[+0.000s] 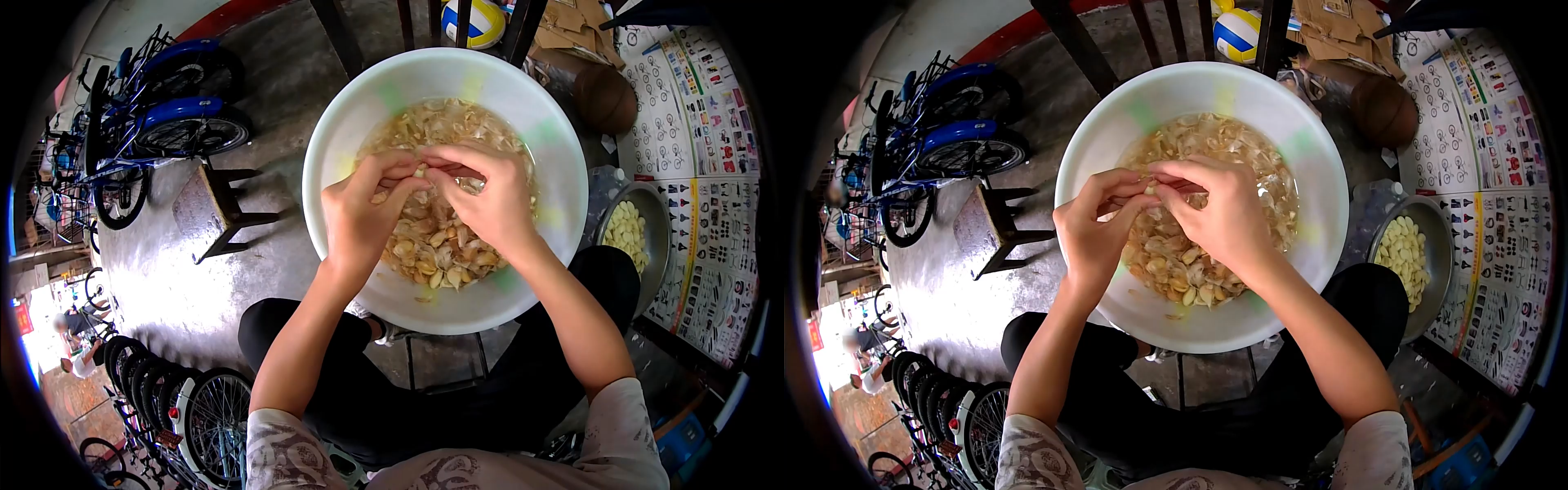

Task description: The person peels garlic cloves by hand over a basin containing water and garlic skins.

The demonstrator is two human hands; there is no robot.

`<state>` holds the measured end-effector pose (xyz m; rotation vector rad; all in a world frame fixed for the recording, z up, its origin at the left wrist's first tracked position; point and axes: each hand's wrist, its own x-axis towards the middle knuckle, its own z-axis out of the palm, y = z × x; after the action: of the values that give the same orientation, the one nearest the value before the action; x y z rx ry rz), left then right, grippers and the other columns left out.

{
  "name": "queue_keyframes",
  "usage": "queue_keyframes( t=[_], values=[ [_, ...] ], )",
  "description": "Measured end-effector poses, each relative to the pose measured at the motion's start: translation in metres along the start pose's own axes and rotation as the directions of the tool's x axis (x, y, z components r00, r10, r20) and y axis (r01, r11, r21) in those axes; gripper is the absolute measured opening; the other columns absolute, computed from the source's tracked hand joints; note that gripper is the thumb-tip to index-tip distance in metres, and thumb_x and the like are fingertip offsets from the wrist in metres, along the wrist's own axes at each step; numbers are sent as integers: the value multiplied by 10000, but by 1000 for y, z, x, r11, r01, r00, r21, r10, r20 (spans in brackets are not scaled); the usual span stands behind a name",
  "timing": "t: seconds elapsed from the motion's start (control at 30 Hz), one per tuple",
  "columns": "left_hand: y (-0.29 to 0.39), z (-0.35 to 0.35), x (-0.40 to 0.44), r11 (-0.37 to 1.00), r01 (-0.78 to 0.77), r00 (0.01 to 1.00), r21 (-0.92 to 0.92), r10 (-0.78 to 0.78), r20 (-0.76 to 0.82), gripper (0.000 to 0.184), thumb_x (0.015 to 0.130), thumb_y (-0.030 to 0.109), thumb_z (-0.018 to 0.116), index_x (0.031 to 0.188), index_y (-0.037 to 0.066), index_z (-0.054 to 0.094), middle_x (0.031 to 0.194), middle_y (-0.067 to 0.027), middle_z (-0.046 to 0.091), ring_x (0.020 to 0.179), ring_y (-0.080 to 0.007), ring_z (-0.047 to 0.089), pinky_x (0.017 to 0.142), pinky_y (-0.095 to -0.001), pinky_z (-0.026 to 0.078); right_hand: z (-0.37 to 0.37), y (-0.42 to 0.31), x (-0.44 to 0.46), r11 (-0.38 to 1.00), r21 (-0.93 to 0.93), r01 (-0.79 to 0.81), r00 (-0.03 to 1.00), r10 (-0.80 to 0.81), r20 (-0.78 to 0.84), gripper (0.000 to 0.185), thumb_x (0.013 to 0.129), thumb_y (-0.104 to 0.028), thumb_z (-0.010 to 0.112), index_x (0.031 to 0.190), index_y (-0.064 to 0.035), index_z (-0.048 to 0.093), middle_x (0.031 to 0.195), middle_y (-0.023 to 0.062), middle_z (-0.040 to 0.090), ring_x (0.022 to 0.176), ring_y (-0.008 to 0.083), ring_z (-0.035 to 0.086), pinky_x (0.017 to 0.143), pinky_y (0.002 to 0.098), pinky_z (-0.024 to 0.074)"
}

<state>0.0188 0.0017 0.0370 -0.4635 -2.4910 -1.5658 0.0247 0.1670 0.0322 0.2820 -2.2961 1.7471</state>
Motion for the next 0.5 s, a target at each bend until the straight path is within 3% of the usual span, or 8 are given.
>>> queue_keyframes(
  t=[0.1,0.17,0.27,0.5],
  values=[
    [2,0,0,1000,-12,1000,25,12,-2,248,784,-43,772,999,-30,651,937,-112,740,837,-176,740,781,-288,603,-2,0,0,999,22,-25,1000,25,14,173,826,52,682,993,29,721,868,133,722,773,230,732,699,295,587],
    [-1,1,0,995,-89,996,51,89,-10,221,792,-5,772,977,-6,650,917,-102,742,813,-179,748,694,-257,599,-3,-1,0,999,5,-37,999,36,34,183,825,55,679,1002,30,719,871,131,723,780,230,733,711,294,591],
    [-2,3,-1,994,-97,995,49,98,-30,214,790,1,773,967,6,654,907,-105,741,803,-194,748,680,-269,596,-1,-2,-1,998,14,-64,997,64,33,182,826,65,668,999,32,716,876,131,724,783,220,733,708,291,592],
    [-1,4,-4,980,-132,990,147,137,-20,222,769,-38,783,956,-18,665,921,-93,743,789,-157,731,719,-263,603,7,3,-3,997,51,-63,998,64,-14,169,801,70,667,961,25,695,845,128,726,763,198,728,697,290,586]
  ],
)
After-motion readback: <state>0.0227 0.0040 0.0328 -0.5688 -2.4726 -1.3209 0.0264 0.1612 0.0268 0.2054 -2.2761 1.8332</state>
